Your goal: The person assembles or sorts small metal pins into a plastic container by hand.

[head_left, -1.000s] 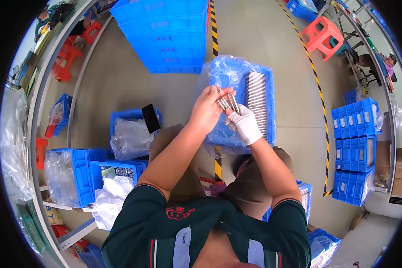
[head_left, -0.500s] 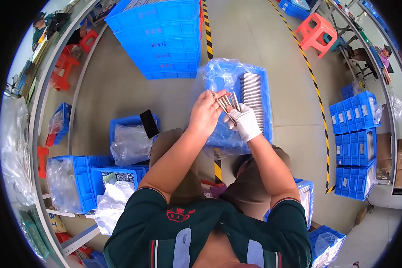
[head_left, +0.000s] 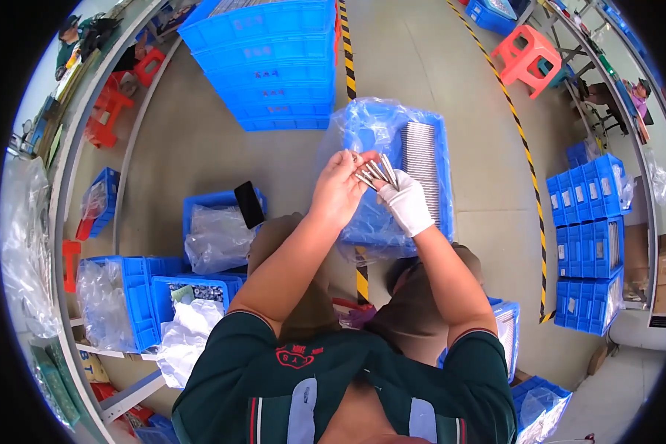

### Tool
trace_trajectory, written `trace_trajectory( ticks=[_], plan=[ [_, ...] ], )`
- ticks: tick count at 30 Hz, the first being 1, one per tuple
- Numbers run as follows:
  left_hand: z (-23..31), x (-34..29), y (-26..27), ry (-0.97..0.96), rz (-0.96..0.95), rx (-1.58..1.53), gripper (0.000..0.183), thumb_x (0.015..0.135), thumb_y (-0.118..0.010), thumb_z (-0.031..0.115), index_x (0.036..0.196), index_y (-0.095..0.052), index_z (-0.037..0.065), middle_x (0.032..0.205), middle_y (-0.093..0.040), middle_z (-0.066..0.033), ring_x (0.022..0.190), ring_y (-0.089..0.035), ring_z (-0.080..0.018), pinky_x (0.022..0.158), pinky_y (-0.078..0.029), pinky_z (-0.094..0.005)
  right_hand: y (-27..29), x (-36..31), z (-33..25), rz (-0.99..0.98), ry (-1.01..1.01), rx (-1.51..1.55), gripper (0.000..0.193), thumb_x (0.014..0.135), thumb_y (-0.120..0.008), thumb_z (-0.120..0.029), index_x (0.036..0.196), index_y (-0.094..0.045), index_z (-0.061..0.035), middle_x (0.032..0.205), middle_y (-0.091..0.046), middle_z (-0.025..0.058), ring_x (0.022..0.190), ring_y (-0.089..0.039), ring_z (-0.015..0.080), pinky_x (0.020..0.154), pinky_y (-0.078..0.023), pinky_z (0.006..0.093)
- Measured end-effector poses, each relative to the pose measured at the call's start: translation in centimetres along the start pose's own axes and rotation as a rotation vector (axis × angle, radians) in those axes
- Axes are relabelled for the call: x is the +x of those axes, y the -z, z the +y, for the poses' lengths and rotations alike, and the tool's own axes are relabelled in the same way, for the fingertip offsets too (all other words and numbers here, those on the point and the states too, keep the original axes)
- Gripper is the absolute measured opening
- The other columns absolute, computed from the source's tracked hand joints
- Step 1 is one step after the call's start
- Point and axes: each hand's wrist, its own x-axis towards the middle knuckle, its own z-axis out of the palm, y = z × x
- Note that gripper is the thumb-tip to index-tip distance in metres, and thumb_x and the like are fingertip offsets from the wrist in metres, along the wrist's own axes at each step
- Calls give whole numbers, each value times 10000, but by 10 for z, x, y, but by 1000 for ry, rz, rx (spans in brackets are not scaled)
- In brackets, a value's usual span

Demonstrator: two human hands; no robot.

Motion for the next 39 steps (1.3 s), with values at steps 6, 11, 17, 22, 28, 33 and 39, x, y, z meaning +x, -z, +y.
trace_trajectory(
  ticks=[6, 11, 17, 22, 28, 33, 39],
  plan=[
    [3, -5, 8, 75, 165, 123, 183, 890, -476, 252, 862, -512, 74, 909, -551, -77, 855, -522, -152, 783, -430, -302, 4, -11, -12, 123, 130, -110, 111, 772, -613, -97, 842, -573, -21, 584, -525, 28, 520, -458, 69, 486, -393, 236],
    [-3, -5, 7, 125, 140, 193, 172, 868, -521, 239, 857, -535, 68, 775, -552, -36, 720, -528, -128, 699, -442, -270, 6, -6, -4, 151, 144, -94, 107, 770, -614, -103, 811, -565, -18, 580, -539, 54, 525, -469, 83, 497, -403, 255],
    [-2, -4, 4, -3, 152, 588, 160, 848, -557, 199, 849, -572, 39, 739, -575, -22, 662, -510, -100, 661, -424, -249, 12, -9, -8, 201, 230, -323, 121, 751, -628, -131, 794, -561, -40, 607, -555, 128, 510, -533, 217, 497, -410, 304],
    [-3, -6, 0, -24, 122, 628, 162, 829, -583, 182, 842, -594, 22, 746, -597, -38, 665, -516, -93, 650, -421, -247, 12, -13, -15, 227, 237, -329, 125, 755, -623, -151, 790, -562, -49, 605, -550, 143, 518, -537, 266, 495, -408, 327],
    [5, -6, 1, 38, 82, 637, 182, 808, -612, 189, 861, -609, 15, 797, -618, -59, 723, -556, -108, 667, -436, -250, 18, -8, -7, 209, 250, -267, 122, 758, -619, -149, 796, -565, -46, 593, -548, 140, 511, -537, 265, 490, -406, 330],
    [14, -4, 2, 89, 163, 612, 165, 801, -619, 182, 864, -615, 29, 810, -622, -42, 724, -556, -100, 664, -434, -245, 18, -15, -18, 172, 241, -320, 120, 760, -613, -147, 783, -559, -42, 595, -546, 146, 522, -542, 280, 492, -409, 336],
    [11, -1, 8, 151, 101, 600, 151, 789, -634, 175, 844, -626, 34, 775, -615, -25, 710, -539, -84, 655, -419, -229, 20, -17, -20, 150, 296, -406, 133, 751, -618, -148, 749, -535, -44, 590, -527, 159, 527, -530, 310, 491, -406, 351]
  ],
)
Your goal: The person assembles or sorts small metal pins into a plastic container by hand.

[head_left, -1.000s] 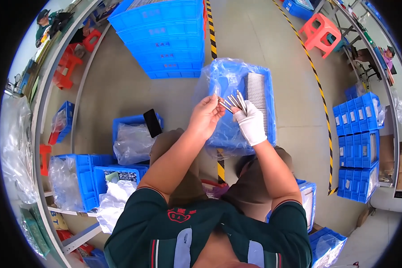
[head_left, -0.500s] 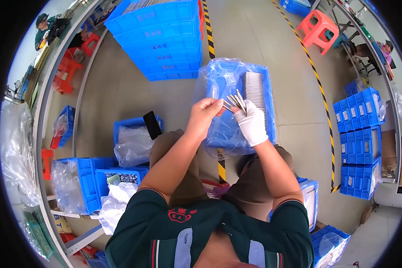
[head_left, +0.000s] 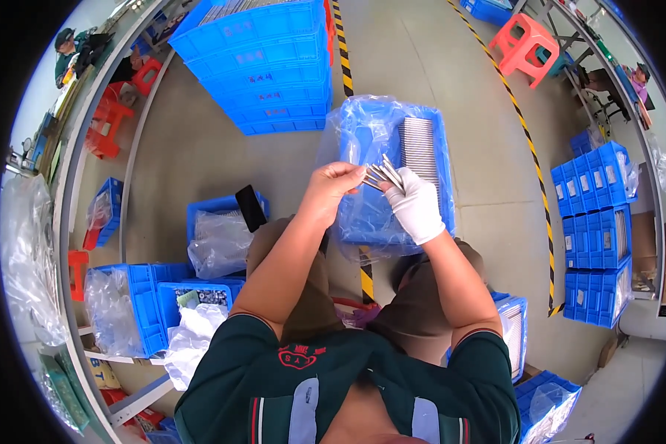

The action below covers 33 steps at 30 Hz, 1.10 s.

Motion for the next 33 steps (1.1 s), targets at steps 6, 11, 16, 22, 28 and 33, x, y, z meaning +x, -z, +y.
trace_trajectory(
  ticks=[6, 11, 16, 22, 28, 33],
  plan=[
    [0, -4, -3, -76, -24, 128, 179, 778, -643, 173, 854, -630, 11, 758, -602, -16, 690, -515, -72, 650, -395, -208, 0, 0, 0, -36, 7, -47, 126, 749, -614, -142, 757, -540, -41, 596, -528, 166, 529, -525, 317, 491, -404, 352],
    [5, -3, 2, -74, -5, 98, 161, 800, -613, 158, 859, -624, 9, 787, -617, -37, 711, -535, -80, 647, -403, -215, -3, 3, 6, -126, -151, 208, 119, 777, -594, -137, 797, -565, -23, 543, -500, 95, 465, -457, 160, 473, -385, 293],
    [10, -3, 4, -40, -45, 70, 161, 803, -606, 155, 862, -618, 5, 775, -620, -45, 691, -541, -86, 645, -409, -220, 1, 2, 1, -257, -276, 321, 148, 799, -585, -161, 796, -568, -13, 541, -484, 20, 491, -424, 73, 464, -371, 246],
    [9, -2, 9, -6, -92, 109, 174, 802, -609, 157, 863, -614, -6, 756, -617, -49, 668, -541, -93, 634, -414, -229, 3, 2, 0, -301, -283, 315, 158, 804, -582, -166, 778, -561, -12, 541, -477, 11, 493, -425, 68, 462, -369, 240],
    [12, -4, 6, 13, -75, 115, 170, 798, -613, 159, 845, -619, -4, 744, -612, -45, 664, -539, -94, 628, -420, -233, 5, 2, -1, -311, -279, 328, 162, 799, -586, -159, 752, -551, -8, 536, -470, 19, 489, -421, 74, 463, -368, 247],
    [10, -6, 5, 0, -103, 180, 164, 795, -614, 158, 848, -620, 3, 746, -611, -41, 663, -541, -95, 624, -420, -229, 0, 0, 6, -281, -256, 286, 168, 799, -585, -161, 743, -546, -7, 538, -468, 19, 496, -419, 77, 460, -362, 254]
  ],
)
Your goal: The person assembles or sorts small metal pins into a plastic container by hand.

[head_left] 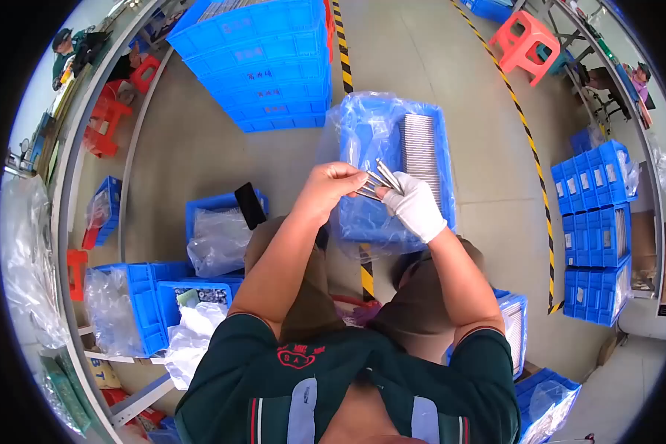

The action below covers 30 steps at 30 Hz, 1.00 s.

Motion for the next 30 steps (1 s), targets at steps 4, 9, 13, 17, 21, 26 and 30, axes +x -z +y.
trace_trajectory(
  ticks=[4, 9, 13, 17, 21, 26, 30],
  plan=[
    [1, 1, 6, -12, 49, 40, 161, 801, -602, 160, 858, -621, 11, 780, -620, -47, 681, -543, -93, 639, -419, -236, 2, 0, -3, -48, -31, 43, 190, 810, -577, -174, 730, -541, -6, 547, -475, 10, 503, -423, 76, 469, -359, 247],
    [5, 0, 0, -104, 75, -1, 164, 815, -582, 149, 874, -618, 0, 824, -625, -48, 765, -544, -88, 703, -404, -225, 4, -1, -9, -98, -125, 79, 214, 824, -568, -193, 731, -540, -2, 542, -474, 13, 499, -427, 77, 480, -360, 240],
    [1, -1, 1, -58, 22, 21, 165, 812, -588, 138, 877, -615, -11, 829, -618, -43, 761, -535, -79, 717, -406, -226, 1, -2, -7, -123, -85, 29, 237, 842, -554, -221, 711, -529, -25, 529, -460, -4, 486, -403, 64, 454, -332, 232],
    [2, -2, 0, -54, 1, 20, 147, 806, -594, 106, 873, -612, -24, 816, -610, -41, 746, -534, -74, 705, -410, -217, 0, -1, -3, -89, -75, 24, 235, 848, -548, -224, 705, -533, -37, 526, -455, -16, 482, -390, 59, 438, -318, 233],
    [-12, 0, 0, -172, 79, 97, 144, 804, -600, 102, 868, -613, -26, 794, -610, -39, 725, -535, -71, 681, -412, -211, -10, 0, 5, 31, 72, -163, 204, 836, -558, -202, 735, -554, -26, 522, -456, -12, 485, -402, 65, 444, -334, 243],
    [-14, 2, -4, -82, 100, -56, 145, 787, -622, 105, 855, -617, -23, 765, -607, -31, 694, -528, -64, 665, -409, -206, -15, -2, 4, 186, 192, -389, 213, 803, -578, -233, 758, -566, -25, 538, -490, 133, 473, -491, 222, 485, -391, 331],
    [-13, 2, -7, -122, 68, -196, 152, 779, -631, 105, 873, -621, -13, 779, -611, -34, 690, -529, -67, 652, -409, -205, -11, -1, 2, 75, 13, -76, 189, 802, -586, -207, 775, -567, -21, 517, -464, 84, 471, -479, 154, 471, -383, 312]
  ],
)
